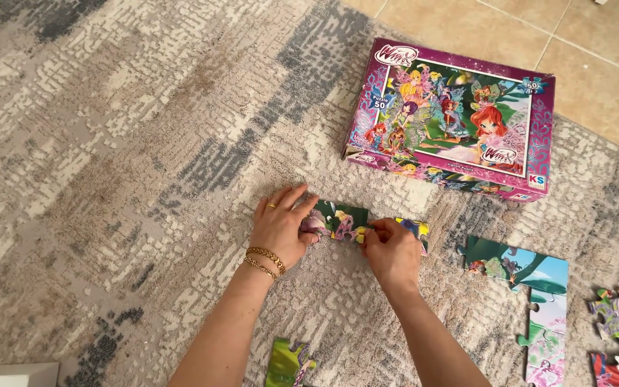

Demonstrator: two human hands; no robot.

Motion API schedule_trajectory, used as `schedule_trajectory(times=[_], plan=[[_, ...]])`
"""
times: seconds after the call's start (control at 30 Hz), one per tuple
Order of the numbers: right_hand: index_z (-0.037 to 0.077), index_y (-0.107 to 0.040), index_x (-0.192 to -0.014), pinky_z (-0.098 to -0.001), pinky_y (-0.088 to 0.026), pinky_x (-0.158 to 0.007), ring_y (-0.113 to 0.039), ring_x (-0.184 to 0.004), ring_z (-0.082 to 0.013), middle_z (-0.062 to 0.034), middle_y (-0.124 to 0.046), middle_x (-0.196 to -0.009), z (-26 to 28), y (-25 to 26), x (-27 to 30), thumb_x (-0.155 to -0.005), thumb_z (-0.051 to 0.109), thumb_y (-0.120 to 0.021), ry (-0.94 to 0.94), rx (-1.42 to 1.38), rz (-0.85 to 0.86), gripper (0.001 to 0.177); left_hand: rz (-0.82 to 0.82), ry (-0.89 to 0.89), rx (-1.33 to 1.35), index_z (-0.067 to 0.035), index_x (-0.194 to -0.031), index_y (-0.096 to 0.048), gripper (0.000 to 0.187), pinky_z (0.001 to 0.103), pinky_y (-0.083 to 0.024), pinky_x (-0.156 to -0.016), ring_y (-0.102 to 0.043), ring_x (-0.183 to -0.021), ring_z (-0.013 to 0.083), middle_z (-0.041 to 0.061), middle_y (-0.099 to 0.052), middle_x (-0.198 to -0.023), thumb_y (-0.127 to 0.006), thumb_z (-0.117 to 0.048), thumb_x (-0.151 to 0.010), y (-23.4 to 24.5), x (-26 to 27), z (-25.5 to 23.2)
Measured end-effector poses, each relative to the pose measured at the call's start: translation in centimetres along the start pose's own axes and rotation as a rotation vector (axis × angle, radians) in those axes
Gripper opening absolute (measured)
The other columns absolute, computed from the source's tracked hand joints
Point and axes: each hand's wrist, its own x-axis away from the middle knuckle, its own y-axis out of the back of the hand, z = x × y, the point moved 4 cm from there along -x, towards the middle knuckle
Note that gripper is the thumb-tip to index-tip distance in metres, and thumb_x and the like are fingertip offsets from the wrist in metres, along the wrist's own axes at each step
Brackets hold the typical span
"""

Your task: Assembling a jigsaw puzzle on a rug.

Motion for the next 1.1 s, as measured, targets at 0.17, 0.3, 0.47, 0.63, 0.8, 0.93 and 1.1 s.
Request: schedule_trajectory(times=[0.17, 0.3, 0.47, 0.63, 0.8, 0.93, 1.1], plan=[[0.005, -0.078, -0.105, -0.0284, -0.060, -0.067, -0.076, -0.066, -0.0130, -0.0069, -0.081, -0.081, -0.5, -0.1, -0.3, -0.090, 0.014, -0.071, 0.011, -0.011, 0.006, 0.018, 0.018, 0.008, 0.002, -0.030, -0.143, -0.054, 0.075, 0.050, -0.017, -0.124, -0.029, -0.149, 0.0209, -0.006, -0.037, -0.160, -0.086, -0.035, -0.075, 0.0, 0.0, -0.1], [0.003, -0.076, -0.108, -0.0285, -0.060, -0.065, -0.076, -0.067, -0.0129, -0.0091, -0.081, -0.084, -1.3, -0.5, -0.5, -0.092, 0.011, -0.070, 0.037, -0.143, 0.042, 0.019, 0.036, 0.023, -0.002, -0.031, -0.143, -0.053, 0.075, 0.049, -0.015, -0.125, -0.027, -0.150, 0.0200, -0.007, -0.035, -0.160, -0.085, -0.036, -0.075, -0.3, 0.0, 0.1], [0.006, -0.075, -0.114, -0.0274, -0.063, -0.066, -0.074, -0.070, -0.0131, -0.0068, -0.079, -0.090, -3.8, -0.5, 0.6, -0.093, 0.012, -0.068, -0.035, -0.356, 0.106, 0.024, 0.000, -0.015, 0.025, -0.029, -0.144, -0.053, 0.076, 0.051, -0.017, -0.123, -0.029, -0.149, 0.0210, -0.006, -0.037, -0.160, -0.086, -0.033, -0.075, 0.0, 0.2, 0.4], [0.002, -0.075, -0.111, -0.0263, -0.054, -0.060, -0.067, -0.067, -0.0128, -0.0061, -0.075, -0.082, -7.5, -0.9, 5.1, -0.094, 0.009, -0.068, -0.056, -0.522, 0.123, 0.020, 0.012, -0.066, 0.030, -0.028, -0.144, -0.052, 0.079, 0.052, -0.022, -0.119, -0.030, -0.147, 0.0221, -0.003, -0.039, -0.158, -0.086, -0.031, -0.074, 0.1, 0.1, 0.0], [0.000, -0.073, -0.109, -0.0255, -0.047, -0.055, -0.064, -0.062, -0.0122, -0.0061, -0.073, -0.077, -9.5, 0.6, 7.8, -0.094, 0.004, -0.065, -0.030, -0.634, 0.197, 0.018, -0.225, -0.255, -0.001, -0.020, -0.129, -0.067, 0.054, 0.048, -0.039, -0.110, -0.055, -0.129, 0.0268, 0.005, -0.061, -0.140, -0.082, -0.028, -0.077, 2.6, 1.5, -4.2], [0.000, -0.073, -0.109, -0.0253, -0.049, -0.055, -0.065, -0.064, -0.0115, -0.0069, -0.073, -0.077, -9.5, 3.4, 8.0, -0.095, 0.005, -0.064, -0.001, -0.629, 0.164, 0.018, 0.334, -0.041, 0.168, -0.024, -0.121, -0.073, 0.030, 0.035, -0.055, -0.099, -0.073, -0.104, 0.0151, 0.000, -0.078, -0.113, -0.068, -0.042, -0.096, -0.1, 2.3, -6.9], [0.004, -0.075, -0.110, -0.0256, -0.051, -0.049, -0.068, -0.062, -0.0112, -0.0066, -0.079, -0.082, -9.4, 7.8, 6.5, -0.092, 0.006, -0.065, -0.050, -0.476, -0.031, 0.021, 0.370, -0.105, 0.305, -0.023, -0.140, -0.059, 0.047, 0.034, -0.057, -0.099, -0.074, -0.106, 0.0149, 0.000, -0.075, -0.124, -0.064, -0.029, -0.093, -4.4, 4.0, -10.3]])
